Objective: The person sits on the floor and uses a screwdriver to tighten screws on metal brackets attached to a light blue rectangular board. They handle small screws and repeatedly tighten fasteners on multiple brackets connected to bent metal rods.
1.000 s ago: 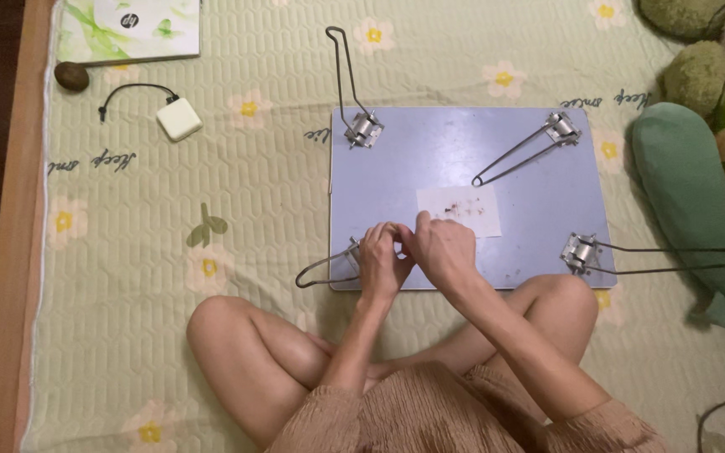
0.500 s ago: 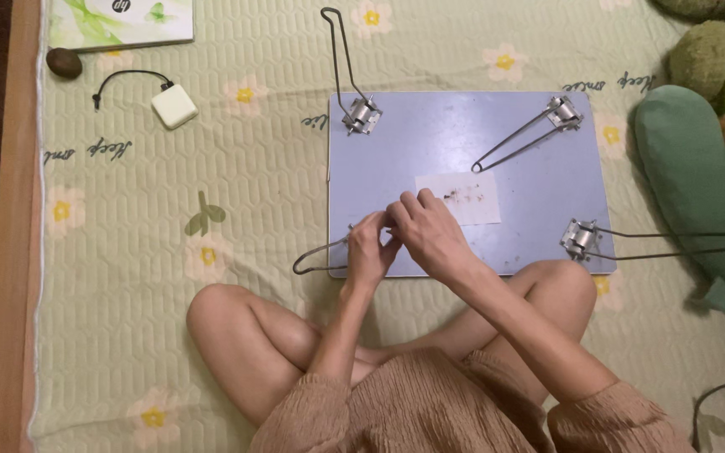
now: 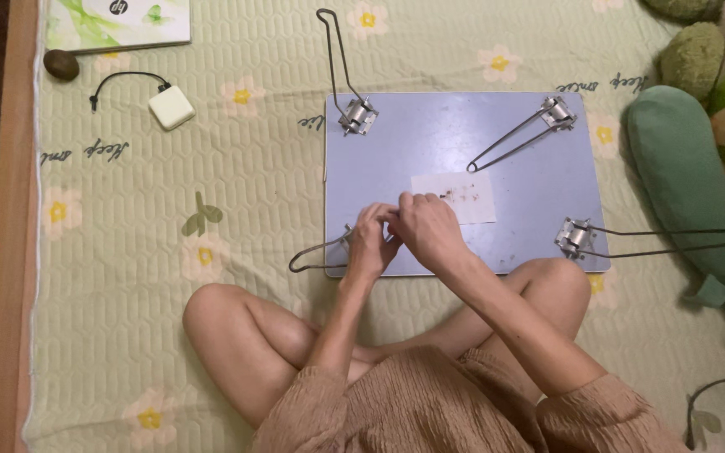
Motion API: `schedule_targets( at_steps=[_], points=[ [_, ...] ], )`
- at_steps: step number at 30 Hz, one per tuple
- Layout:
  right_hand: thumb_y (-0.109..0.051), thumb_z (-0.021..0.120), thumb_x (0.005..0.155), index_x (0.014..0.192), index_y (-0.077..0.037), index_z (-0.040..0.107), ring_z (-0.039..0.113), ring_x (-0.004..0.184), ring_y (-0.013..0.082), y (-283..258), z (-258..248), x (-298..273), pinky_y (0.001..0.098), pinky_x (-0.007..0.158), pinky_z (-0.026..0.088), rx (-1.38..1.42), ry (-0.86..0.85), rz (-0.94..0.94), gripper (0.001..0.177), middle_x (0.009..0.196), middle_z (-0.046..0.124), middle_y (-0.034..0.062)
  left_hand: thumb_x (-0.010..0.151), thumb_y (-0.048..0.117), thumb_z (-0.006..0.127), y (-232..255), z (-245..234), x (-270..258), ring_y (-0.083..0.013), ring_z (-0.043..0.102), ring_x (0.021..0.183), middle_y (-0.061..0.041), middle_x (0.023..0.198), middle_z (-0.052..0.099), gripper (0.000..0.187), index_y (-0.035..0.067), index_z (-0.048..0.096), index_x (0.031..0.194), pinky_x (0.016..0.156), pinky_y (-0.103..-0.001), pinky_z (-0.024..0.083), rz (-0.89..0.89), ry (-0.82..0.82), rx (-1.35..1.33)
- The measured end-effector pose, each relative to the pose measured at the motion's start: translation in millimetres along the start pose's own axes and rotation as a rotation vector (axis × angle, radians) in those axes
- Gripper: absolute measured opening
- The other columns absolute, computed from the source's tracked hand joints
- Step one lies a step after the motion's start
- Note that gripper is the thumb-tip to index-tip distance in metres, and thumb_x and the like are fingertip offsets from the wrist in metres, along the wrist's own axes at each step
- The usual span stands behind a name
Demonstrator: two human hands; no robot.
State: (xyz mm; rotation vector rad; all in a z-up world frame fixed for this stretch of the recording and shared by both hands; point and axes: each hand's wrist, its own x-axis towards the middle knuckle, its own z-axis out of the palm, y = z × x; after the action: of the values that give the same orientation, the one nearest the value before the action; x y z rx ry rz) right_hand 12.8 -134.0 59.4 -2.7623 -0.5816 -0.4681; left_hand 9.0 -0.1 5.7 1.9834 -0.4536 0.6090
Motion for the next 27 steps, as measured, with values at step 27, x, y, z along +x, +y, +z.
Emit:
schedule_targets(
  at_steps=[27],
  points=[
    [-0.033, 0.062, 0.099, 0.091, 0.002, 0.064, 0.069, 0.071, 0.0379, 15.3, -22.1, 7.9, 0.0470, 0.063, 0.056, 0.067, -0.275, -0.151, 0.036, 0.076, 0.070, 0.0201, 0.082, 0.005, 0.077, -9.0, -21.1, -2.6, -0.0317, 0.071, 0.092, -0.012, 0.100, 0.074, 0.035, 0.005, 0.070, 0.116, 0.083, -0.042, 0.056, -0.139, -0.231, -0.082]
  ],
)
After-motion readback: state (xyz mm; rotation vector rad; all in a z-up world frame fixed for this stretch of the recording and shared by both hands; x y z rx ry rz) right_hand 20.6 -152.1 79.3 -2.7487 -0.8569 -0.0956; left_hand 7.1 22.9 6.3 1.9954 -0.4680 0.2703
